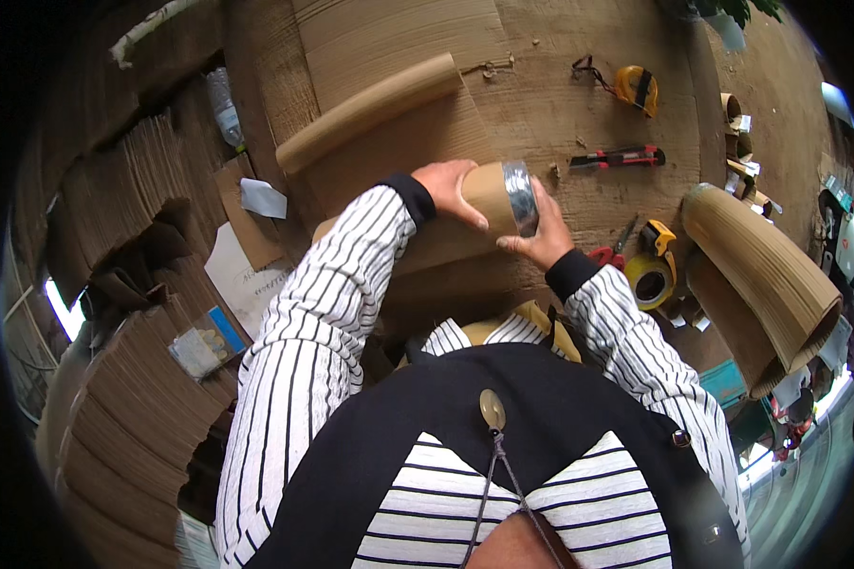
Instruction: The person assembles cylindrical cardboard planters by wrapping corrugated cardboard around a plastic bottle, securing it with tape, and trimming the edges. They place a small potted plant inside the finished planter and set it aside.
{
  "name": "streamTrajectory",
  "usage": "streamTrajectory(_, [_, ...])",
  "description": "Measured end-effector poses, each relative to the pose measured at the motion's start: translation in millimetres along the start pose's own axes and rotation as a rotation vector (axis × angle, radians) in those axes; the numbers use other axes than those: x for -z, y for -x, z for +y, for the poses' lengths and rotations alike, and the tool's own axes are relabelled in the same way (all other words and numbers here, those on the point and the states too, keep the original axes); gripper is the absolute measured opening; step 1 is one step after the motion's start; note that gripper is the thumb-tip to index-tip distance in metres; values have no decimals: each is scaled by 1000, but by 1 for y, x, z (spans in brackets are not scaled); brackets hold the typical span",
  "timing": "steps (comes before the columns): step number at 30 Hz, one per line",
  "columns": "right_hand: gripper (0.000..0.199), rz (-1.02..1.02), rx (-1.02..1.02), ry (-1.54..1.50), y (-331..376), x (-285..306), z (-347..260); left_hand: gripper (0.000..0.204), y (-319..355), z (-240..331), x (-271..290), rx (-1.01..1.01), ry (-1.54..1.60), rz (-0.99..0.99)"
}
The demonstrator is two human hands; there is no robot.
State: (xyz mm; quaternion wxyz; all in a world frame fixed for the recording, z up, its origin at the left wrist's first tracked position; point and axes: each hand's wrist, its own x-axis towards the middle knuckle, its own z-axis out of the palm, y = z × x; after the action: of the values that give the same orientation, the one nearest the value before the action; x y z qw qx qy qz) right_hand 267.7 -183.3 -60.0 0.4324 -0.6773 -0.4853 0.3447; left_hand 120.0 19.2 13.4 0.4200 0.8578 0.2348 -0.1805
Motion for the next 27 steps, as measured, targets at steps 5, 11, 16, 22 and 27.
streamTrajectory(5, [114,-52,-31,195,45,4,-22,90,25,11,-48,69,58,16])
streamTrajectory(11, [107,-361,330,847,18,13,-67,84,19,3,-53,18,52,22])
streamTrajectory(16, [99,-349,367,912,14,5,-50,86,31,10,-55,110,75,34])
streamTrajectory(22, [103,-344,308,902,18,8,-48,82,62,-44,-50,155,182,-104])
streamTrajectory(27, [105,-456,172,900,7,12,-73,89,74,-95,-50,232,229,-182])
